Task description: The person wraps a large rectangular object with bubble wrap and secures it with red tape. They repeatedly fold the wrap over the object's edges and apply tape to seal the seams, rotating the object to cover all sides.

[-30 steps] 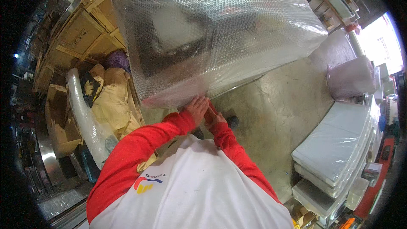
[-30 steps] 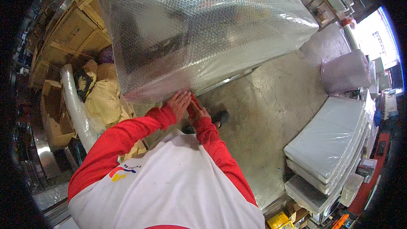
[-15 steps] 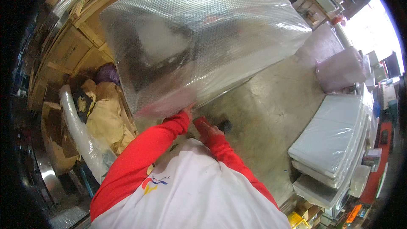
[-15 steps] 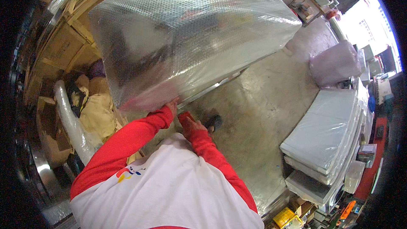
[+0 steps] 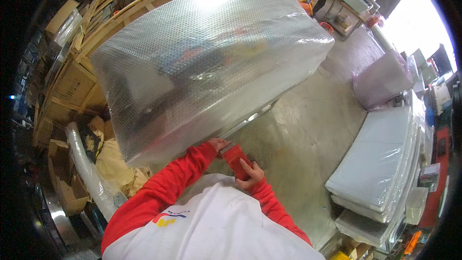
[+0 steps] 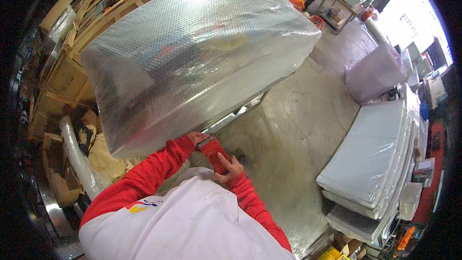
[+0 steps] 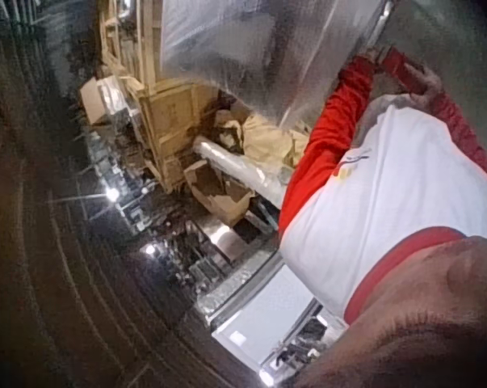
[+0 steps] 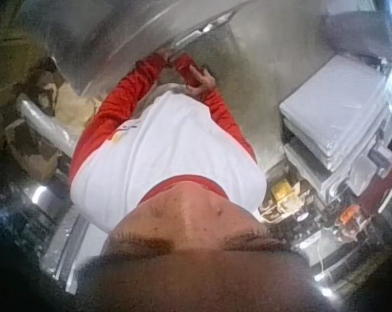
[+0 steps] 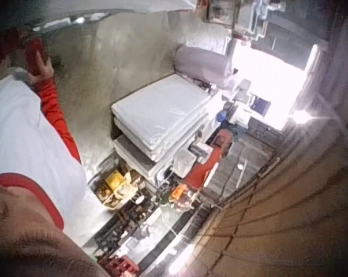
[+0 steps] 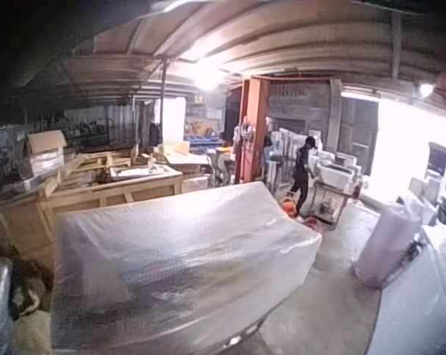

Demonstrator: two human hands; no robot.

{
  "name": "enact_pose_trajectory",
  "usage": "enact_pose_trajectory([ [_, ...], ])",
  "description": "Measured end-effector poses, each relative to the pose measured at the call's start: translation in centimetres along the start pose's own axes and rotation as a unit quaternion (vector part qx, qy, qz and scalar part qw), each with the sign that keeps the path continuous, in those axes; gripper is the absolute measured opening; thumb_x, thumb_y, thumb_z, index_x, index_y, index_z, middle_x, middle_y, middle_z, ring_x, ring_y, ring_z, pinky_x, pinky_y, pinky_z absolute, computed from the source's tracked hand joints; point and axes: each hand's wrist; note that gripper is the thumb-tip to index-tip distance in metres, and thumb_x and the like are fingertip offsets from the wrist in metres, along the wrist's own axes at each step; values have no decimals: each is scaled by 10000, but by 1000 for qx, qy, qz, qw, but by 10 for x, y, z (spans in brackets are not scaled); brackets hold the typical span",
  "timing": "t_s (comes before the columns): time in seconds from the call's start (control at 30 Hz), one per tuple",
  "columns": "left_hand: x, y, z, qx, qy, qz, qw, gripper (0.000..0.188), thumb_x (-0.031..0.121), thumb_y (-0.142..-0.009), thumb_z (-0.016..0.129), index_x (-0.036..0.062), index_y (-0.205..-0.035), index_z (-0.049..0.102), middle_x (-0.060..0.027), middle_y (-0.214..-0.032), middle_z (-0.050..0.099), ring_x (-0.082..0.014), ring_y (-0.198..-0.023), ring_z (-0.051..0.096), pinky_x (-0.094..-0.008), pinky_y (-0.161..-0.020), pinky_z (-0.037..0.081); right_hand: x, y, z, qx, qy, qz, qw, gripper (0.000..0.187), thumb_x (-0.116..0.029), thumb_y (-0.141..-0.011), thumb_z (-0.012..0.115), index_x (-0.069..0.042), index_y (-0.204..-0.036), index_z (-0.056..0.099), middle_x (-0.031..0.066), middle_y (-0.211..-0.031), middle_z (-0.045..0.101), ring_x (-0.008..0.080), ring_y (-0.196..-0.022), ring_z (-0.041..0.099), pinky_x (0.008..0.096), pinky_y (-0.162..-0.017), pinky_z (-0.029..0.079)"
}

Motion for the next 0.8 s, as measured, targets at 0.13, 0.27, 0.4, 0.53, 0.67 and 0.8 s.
enact_pose_trajectory([
  [0.13, 34, -38, 17, 103, -86, -52, 990, 297, 362, -846, 652, 71, -892, 696, -18, -683, 647, -144, -597, 592, -335, -565, 498, 35, -19, -24, 49, -15, -57, 997, 834, -240, -544, 766, -199, -1340, 522, 199, -816, 520, 378, -663, 578, 411, -596, 501],
  [0.27, 104, -52, 32, 140, -245, 26, 959, 251, 313, -850, 667, 73, -905, 720, -46, -682, 669, -129, -618, 613, -322, -573, 488, 68, -37, -49, 70, 7, -63, 996, 830, -222, -550, 775, -250, -1340, 523, 167, -801, 509, 350, -629, 567, 431, -545, 497],
  [0.4, 180, -64, 14, 328, -416, 309, 790, 141, 223, -818, 650, 85, -818, 682, -123, -753, 676, -292, -644, 647, -359, -560, 486, 93, -62, -55, 91, 24, -61, 994, 805, -196, -585, 777, -252, -1344, 517, 156, -827, 511, 347, -666, 569, 423, -563, 503],
  [0.53, 224, -76, 0, 398, -577, 321, 637, 92, 224, -784, 681, 135, -805, 674, -51, -714, 636, -263, -715, 601, -390, -643, 456, 109, -106, -47, 81, 15, -53, 995, 813, -210, -600, 783, -264, -1359, 496, 150, -864, 516, 354, -713, 572, 431, -607, 509],
  [0.67, 235, -82, -2, 469, -600, 363, 537, 114, 205, -763, 706, 191, -874, 687, -38, -884, 588, -231, -852, 551, -396, -736, 409, 116, -150, -31, 61, -16, -23, 998, 837, -237, -605, 784, -307, -1376, 468, 154, -893, 519, 357, -751, 569, 447, -631, 505],
  [0.8, 232, -87, -4, 518, -571, 381, 510, 301, 135, -780, 675, 246, -1060, 669, -43, -1035, 531, -238, -908, 522, -394, -741, 385, 122, -155, -20, 49, -26, -25, 998, 848, -250, -615, 777, -343, -1388, 442, 158, -884, 513, 360, -753, 561, 446, -619, 494],
])
Point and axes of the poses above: each hand's wrist, its own y-axis away from the middle knuckle, its own z-axis out of the palm, x = y × z
